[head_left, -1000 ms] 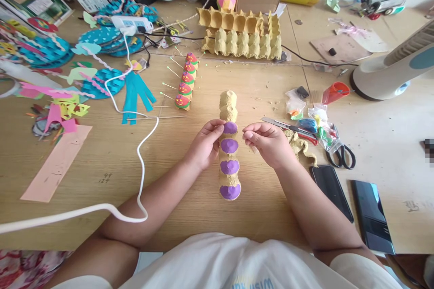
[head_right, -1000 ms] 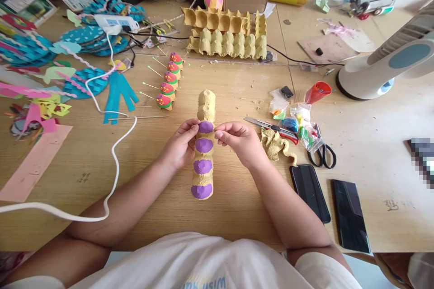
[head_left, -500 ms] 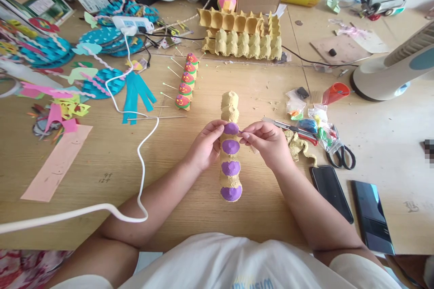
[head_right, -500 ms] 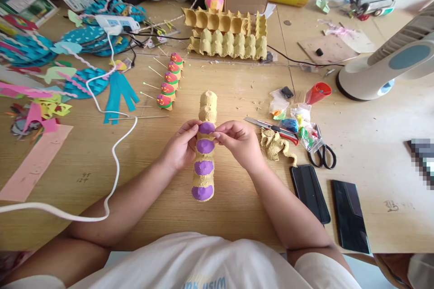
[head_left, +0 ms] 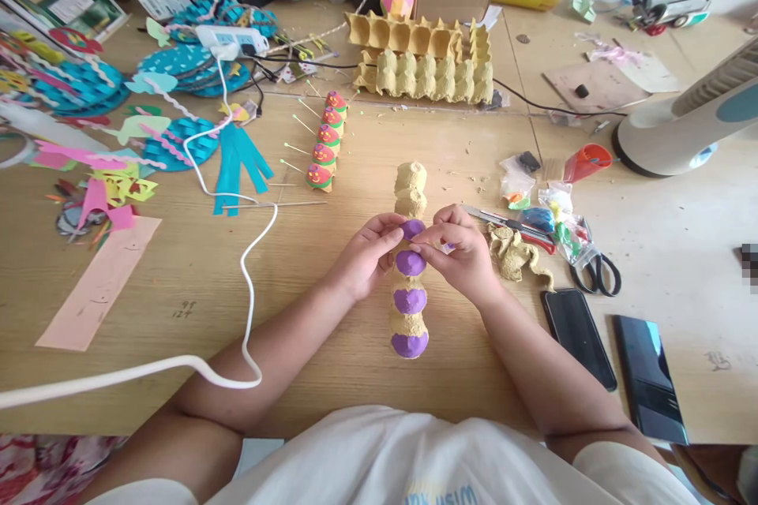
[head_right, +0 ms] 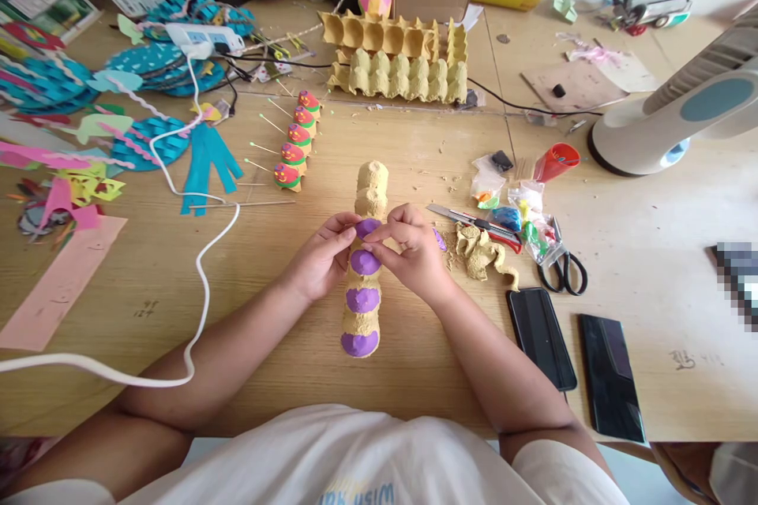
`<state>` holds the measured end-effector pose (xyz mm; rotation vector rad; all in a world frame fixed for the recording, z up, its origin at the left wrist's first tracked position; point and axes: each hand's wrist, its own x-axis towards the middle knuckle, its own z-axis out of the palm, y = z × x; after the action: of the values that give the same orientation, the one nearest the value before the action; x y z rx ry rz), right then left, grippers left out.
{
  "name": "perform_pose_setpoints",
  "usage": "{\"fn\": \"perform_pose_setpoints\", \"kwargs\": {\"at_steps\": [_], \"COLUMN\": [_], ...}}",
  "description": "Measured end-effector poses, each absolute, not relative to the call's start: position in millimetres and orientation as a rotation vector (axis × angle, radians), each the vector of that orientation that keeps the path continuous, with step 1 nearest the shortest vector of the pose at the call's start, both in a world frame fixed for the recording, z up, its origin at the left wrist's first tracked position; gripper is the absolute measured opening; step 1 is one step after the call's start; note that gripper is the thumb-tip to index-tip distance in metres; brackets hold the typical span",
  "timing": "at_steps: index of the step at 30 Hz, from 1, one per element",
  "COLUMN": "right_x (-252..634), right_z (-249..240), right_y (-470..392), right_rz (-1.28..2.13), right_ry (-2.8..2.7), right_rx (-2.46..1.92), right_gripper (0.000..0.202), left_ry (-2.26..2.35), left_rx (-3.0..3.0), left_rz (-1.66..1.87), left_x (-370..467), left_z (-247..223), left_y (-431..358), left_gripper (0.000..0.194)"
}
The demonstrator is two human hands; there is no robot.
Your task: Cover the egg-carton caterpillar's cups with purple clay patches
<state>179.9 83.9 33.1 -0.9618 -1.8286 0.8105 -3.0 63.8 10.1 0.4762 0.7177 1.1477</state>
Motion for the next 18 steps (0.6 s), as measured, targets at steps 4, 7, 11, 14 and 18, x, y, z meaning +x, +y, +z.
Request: {"fn": "perform_pose_setpoints", "kwargs": {"at_steps": [4, 7, 11, 14, 18], "right_x": [180.2, 179.9, 179.9, 180.3, 181.2], "right_z": [33.7, 34.8, 37.6, 39.0, 40.8], "right_y": [84.3, 84.7, 85.1, 85.9, 87.1], "right_rz": [0.876, 0.914, 0.988, 1.044, 1.076], "right_ry": [-1.827, -1.818, -1.81, -1.799, -1.771], "right_rx": [-0.992, -0.992, -0.992, -0.979, -0.968], "right_gripper": [0.006, 0.01, 0.014, 0.015, 0.018], "left_ry": [0.733, 0.747, 0.769, 0.777, 0.773], "left_rx": [0.479, 0.479, 0.493, 0.493, 0.478], "left_rz": [1.147, 1.159, 1.156, 1.169, 1.202], "left_x": [-3.5, -3.2, -2.5, -2.4, -3.4], "left_z": [7.9, 6.3, 7.0, 8.3, 9.6], "left_y": [63.1, 63.1, 63.1, 63.5, 64.3], "left_gripper": [0.031, 0.032, 0.031, 0.032, 0.035]}}
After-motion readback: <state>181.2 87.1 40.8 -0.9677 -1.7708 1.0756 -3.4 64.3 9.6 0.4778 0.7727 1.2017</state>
